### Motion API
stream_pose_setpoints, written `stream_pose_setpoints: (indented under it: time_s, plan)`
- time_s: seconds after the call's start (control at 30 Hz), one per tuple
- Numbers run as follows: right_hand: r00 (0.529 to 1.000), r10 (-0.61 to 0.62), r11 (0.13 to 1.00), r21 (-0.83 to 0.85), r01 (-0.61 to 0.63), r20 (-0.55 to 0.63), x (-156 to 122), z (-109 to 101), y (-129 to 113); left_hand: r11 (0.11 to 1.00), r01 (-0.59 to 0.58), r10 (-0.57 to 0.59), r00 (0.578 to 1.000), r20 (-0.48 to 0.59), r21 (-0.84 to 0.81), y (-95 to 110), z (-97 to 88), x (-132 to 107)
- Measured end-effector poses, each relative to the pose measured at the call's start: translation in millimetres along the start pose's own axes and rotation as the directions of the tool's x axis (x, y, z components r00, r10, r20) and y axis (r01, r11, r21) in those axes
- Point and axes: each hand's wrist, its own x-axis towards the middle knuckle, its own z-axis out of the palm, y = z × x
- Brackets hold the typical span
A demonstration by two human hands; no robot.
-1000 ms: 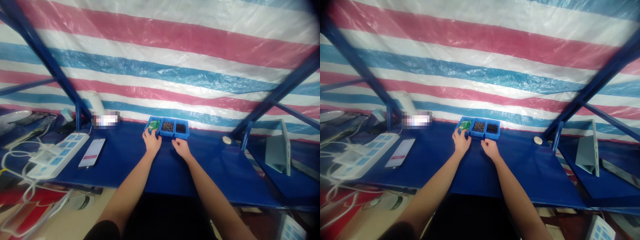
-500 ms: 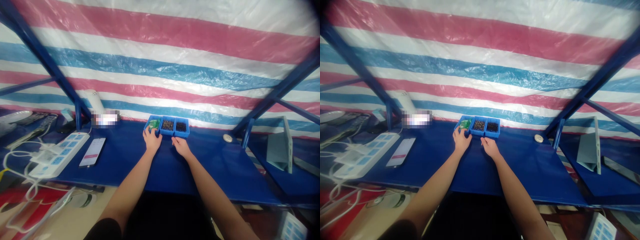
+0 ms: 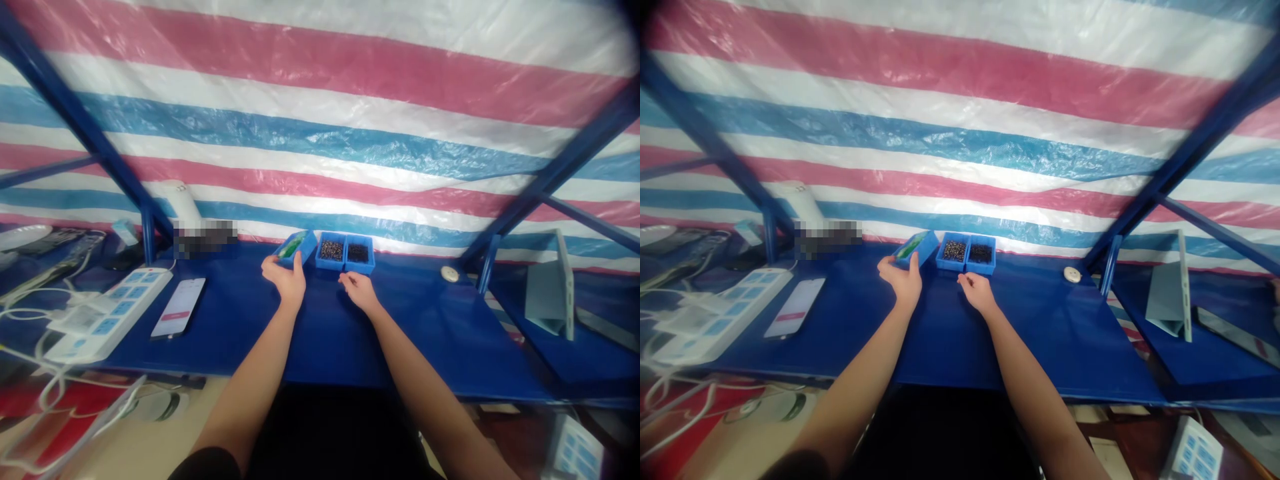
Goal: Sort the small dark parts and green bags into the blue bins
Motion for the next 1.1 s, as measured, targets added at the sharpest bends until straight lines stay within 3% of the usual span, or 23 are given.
stream_pose_setpoints:
  time_s: [0.1, 0.2, 0.27, 0.33, 0.4, 0.47, 0.6, 0.67, 0.77, 0.87, 0.97, 1.1]
  plan:
    - [0.997, 0.076, 0.975, 0.212, -0.072, -0.010, 4.3, 2.2, 2.2, 0.987, -0.140, 0.141, 0.990, 0.000, -0.080, 11.7, -6.6, -5.1]
    - [0.984, 0.179, 0.845, 0.515, -0.142, -0.023, 9.3, 1.1, -0.2, 0.940, -0.279, 0.298, 0.952, 0.073, -0.197, 19.4, -10.2, -12.7]
    - [0.976, 0.217, 0.688, 0.710, -0.153, 0.000, 11.0, -2.2, -4.6, 0.884, -0.370, 0.422, 0.895, 0.146, -0.284, 21.8, -9.8, -18.7]
    - [0.975, 0.221, 0.555, 0.821, -0.131, 0.007, 10.8, -6.4, -9.7, 0.820, -0.441, 0.540, 0.807, 0.238, -0.365, 23.9, -7.9, -25.1]
    - [0.975, 0.221, 0.500, 0.861, -0.091, -0.025, 9.6, -9.7, -13.6, 0.764, -0.465, 0.624, 0.710, 0.327, -0.447, 26.2, -5.4, -30.9]
    - [0.971, 0.223, 0.495, 0.868, -0.037, -0.086, 8.6, -10.9, -15.2, 0.756, -0.411, 0.621, 0.698, 0.357, -0.510, 28.2, -2.9, -35.5]
    - [0.949, 0.252, 0.491, 0.870, 0.046, -0.192, 8.6, -6.6, -13.3, 0.779, -0.155, 0.471, 0.784, 0.404, -0.608, 26.8, 2.7, -41.1]
    - [0.939, 0.286, 0.495, 0.869, 0.027, -0.192, 8.7, -2.3, -12.3, 0.765, 0.026, 0.403, 0.761, 0.509, -0.644, 23.4, 6.1, -43.4]
    - [0.914, 0.348, 0.532, 0.846, -0.011, -0.207, 8.1, 3.6, -12.2, 0.724, 0.241, 0.346, 0.684, 0.642, -0.646, 17.7, 11.2, -46.9]
    - [0.901, 0.381, 0.563, 0.825, -0.048, -0.207, 8.3, 5.7, -12.2, 0.707, 0.336, 0.291, 0.663, 0.689, -0.622, 14.8, 13.7, -47.7]
    - [0.923, 0.343, 0.599, 0.798, -0.073, -0.172, 9.8, 4.0, -10.7, 0.682, 0.389, 0.262, 0.659, 0.705, -0.619, 14.9, 13.2, -44.7]
    - [0.943, 0.289, 0.674, 0.735, -0.076, -0.168, 10.5, 0.6, -7.2, 0.687, 0.440, 0.141, 0.700, 0.700, -0.578, 14.6, 11.0, -38.6]
